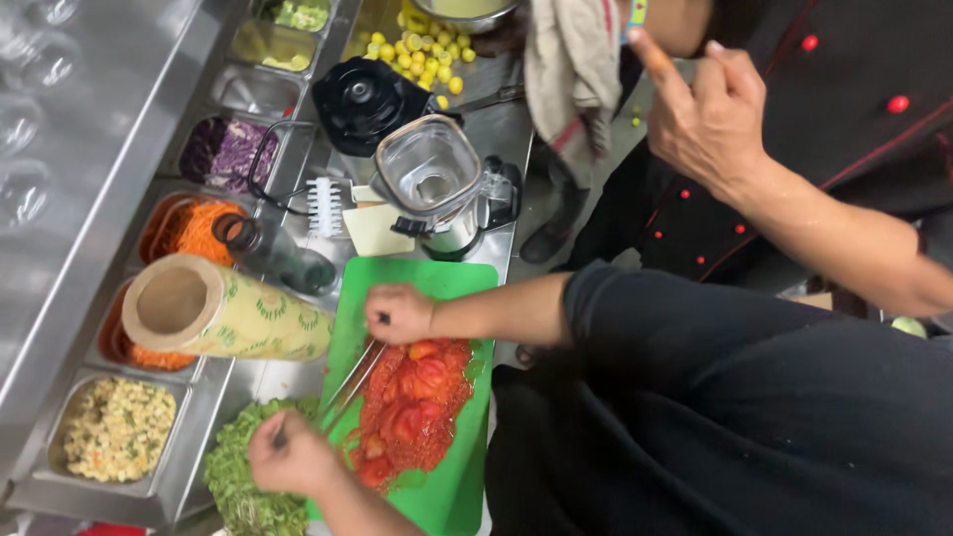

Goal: The person mashes tomatoes on a green cutting board using a metal masher. They transfer whole tomatoes from a metal bowl to the board and continue mashing them into a pulp.

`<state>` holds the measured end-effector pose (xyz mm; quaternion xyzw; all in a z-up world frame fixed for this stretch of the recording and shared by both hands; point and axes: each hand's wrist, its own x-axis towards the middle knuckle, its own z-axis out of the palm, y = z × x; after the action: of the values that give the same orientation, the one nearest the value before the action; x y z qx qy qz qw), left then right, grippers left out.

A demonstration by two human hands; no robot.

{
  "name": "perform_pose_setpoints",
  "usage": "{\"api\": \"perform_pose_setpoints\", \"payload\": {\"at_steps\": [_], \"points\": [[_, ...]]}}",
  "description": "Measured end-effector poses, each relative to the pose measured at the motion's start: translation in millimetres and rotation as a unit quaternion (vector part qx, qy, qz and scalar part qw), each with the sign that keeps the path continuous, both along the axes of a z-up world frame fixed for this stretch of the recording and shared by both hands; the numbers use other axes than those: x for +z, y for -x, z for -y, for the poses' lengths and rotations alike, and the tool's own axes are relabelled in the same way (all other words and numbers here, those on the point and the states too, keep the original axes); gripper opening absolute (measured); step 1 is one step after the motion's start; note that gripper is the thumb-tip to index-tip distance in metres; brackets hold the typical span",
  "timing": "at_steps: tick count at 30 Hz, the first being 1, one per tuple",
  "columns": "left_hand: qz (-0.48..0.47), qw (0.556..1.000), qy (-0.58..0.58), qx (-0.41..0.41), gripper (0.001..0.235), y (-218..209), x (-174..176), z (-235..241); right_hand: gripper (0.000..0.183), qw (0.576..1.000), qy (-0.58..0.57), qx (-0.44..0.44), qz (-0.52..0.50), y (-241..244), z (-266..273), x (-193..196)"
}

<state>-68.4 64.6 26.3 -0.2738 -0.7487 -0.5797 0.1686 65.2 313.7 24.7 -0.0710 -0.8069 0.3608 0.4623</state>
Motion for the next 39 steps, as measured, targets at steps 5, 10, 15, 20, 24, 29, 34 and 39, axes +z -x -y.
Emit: {"api": "perform_pose_setpoints", "payload": {"at_steps": [5, 10, 15, 20, 24, 29, 34, 39], "points": [[0.120, 0.975, -0.188, -0.006, 0.015, -26, -9, 12, 0.015, 0.997, -0.076, 0.024, -0.011, 8, 9, 18], [0.242, 0.930, -0.269, 0.062, 0.011, -19, -2, 44, 0.020, 0.991, -0.117, 0.048, 0.037, 28, 48, 43], [-0.026, 0.999, 0.009, 0.019, 0.014, -41, 3, 3, 0.024, 0.999, 0.038, 0.004, 0.036, -29, 9, 9], [0.178, 0.962, -0.205, -0.024, 0.017, -63, -7, 22, 0.014, 0.997, -0.064, 0.048, -0.014, -24, 15, 16], [0.214, 0.913, -0.343, -0.053, 0.021, -40, -10, 65, 0.016, 0.984, -0.134, 0.115, 0.018, 11, 46, 45], [0.199, 0.965, -0.168, 0.013, 0.018, -46, -5, 34, 0.015, 0.994, -0.028, 0.104, -0.027, -20, 16, 29], [0.160, 0.971, -0.175, 0.036, 0.015, -77, -9, 24, 0.020, 0.993, -0.023, 0.117, 0.025, -34, -1, 16], [0.191, 0.917, -0.348, -0.036, 0.015, -70, -6, 62, 0.014, 0.977, -0.143, 0.160, -0.008, 10, 39, 45]]}}
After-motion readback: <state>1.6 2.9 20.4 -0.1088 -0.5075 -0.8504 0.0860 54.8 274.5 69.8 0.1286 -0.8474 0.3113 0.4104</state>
